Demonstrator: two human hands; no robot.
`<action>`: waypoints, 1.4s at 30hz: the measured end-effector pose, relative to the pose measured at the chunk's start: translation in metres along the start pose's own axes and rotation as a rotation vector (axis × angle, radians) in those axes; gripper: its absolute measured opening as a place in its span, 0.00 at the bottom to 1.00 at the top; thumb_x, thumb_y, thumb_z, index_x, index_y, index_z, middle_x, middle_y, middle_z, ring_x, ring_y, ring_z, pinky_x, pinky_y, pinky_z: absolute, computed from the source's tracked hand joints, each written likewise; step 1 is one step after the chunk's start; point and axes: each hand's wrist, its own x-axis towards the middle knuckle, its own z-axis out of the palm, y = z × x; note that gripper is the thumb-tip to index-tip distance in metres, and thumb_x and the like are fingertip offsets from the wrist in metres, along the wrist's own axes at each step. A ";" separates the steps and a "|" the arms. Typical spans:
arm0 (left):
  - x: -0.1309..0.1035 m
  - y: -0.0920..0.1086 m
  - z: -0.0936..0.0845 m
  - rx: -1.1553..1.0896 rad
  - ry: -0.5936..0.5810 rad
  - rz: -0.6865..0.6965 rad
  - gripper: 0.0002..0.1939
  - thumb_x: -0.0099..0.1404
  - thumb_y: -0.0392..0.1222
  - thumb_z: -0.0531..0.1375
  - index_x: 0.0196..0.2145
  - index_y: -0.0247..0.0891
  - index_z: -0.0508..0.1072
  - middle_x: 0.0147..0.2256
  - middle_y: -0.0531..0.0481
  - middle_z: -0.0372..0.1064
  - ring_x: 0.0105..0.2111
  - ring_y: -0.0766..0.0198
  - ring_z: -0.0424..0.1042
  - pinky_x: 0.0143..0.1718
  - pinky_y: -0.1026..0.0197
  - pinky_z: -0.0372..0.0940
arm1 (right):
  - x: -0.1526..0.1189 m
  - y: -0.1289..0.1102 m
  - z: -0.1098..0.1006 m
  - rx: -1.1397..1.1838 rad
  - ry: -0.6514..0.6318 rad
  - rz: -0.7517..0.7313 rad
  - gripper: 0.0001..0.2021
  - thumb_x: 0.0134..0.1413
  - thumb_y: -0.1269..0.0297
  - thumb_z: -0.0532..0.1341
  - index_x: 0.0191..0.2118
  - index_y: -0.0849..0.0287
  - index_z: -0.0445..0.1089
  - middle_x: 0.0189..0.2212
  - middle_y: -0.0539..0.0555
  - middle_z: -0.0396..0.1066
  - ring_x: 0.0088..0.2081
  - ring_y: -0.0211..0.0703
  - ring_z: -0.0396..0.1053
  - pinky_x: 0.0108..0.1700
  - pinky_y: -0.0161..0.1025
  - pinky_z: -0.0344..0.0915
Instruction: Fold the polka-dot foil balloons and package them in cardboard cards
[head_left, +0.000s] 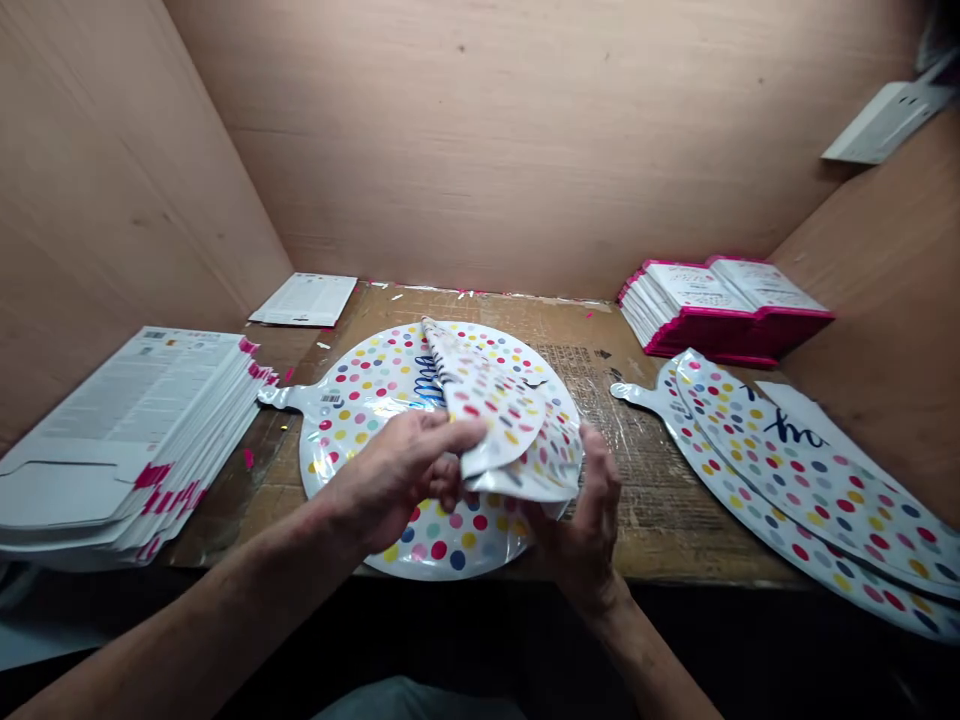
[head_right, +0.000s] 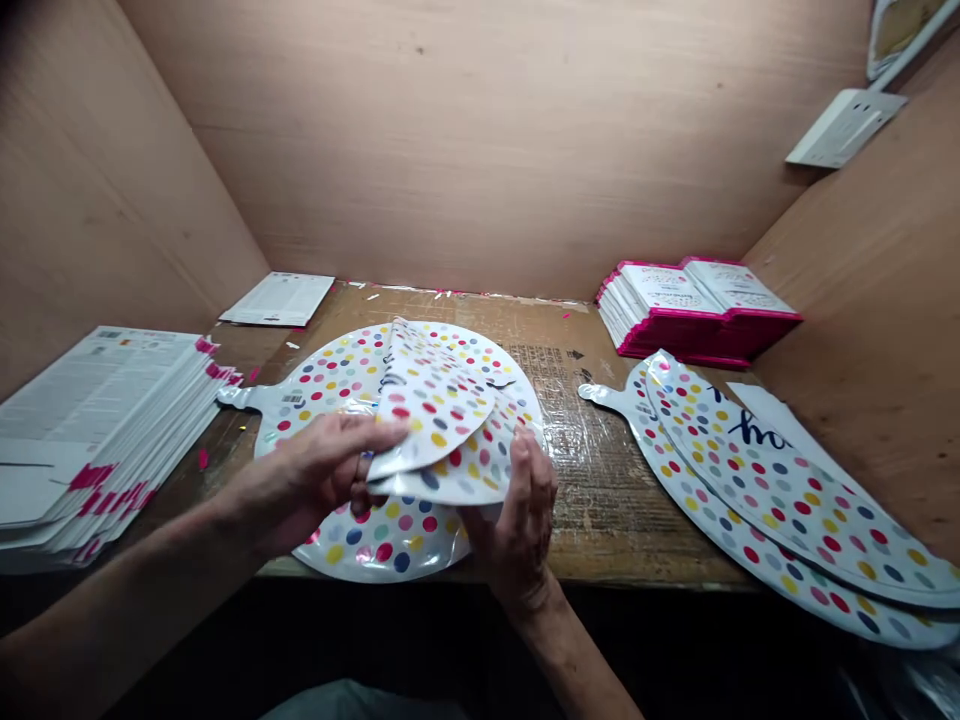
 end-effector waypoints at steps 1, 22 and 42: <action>-0.002 -0.011 -0.008 0.141 0.021 -0.039 0.20 0.51 0.57 0.65 0.20 0.37 0.68 0.16 0.53 0.62 0.14 0.69 0.59 0.17 0.65 0.55 | -0.003 0.014 0.002 -0.028 -0.066 -0.023 0.34 0.63 0.63 0.55 0.69 0.61 0.39 0.61 0.70 0.56 0.62 0.61 0.56 0.58 0.62 0.63; 0.089 -0.053 -0.091 0.868 0.273 0.266 0.27 0.65 0.62 0.49 0.46 0.40 0.75 0.44 0.47 0.76 0.44 0.54 0.74 0.44 0.58 0.64 | 0.232 0.106 0.091 0.349 -1.190 0.423 0.23 0.48 0.44 0.64 0.25 0.64 0.73 0.22 0.53 0.73 0.23 0.37 0.66 0.24 0.32 0.60; 0.133 -0.053 -0.073 1.300 0.772 0.556 0.25 0.67 0.39 0.53 0.61 0.33 0.61 0.65 0.37 0.54 0.65 0.49 0.53 0.60 0.50 0.59 | 0.115 0.153 0.144 -0.137 -0.603 0.407 0.21 0.58 0.48 0.52 0.30 0.58 0.73 0.28 0.58 0.74 0.33 0.48 0.69 0.34 0.39 0.58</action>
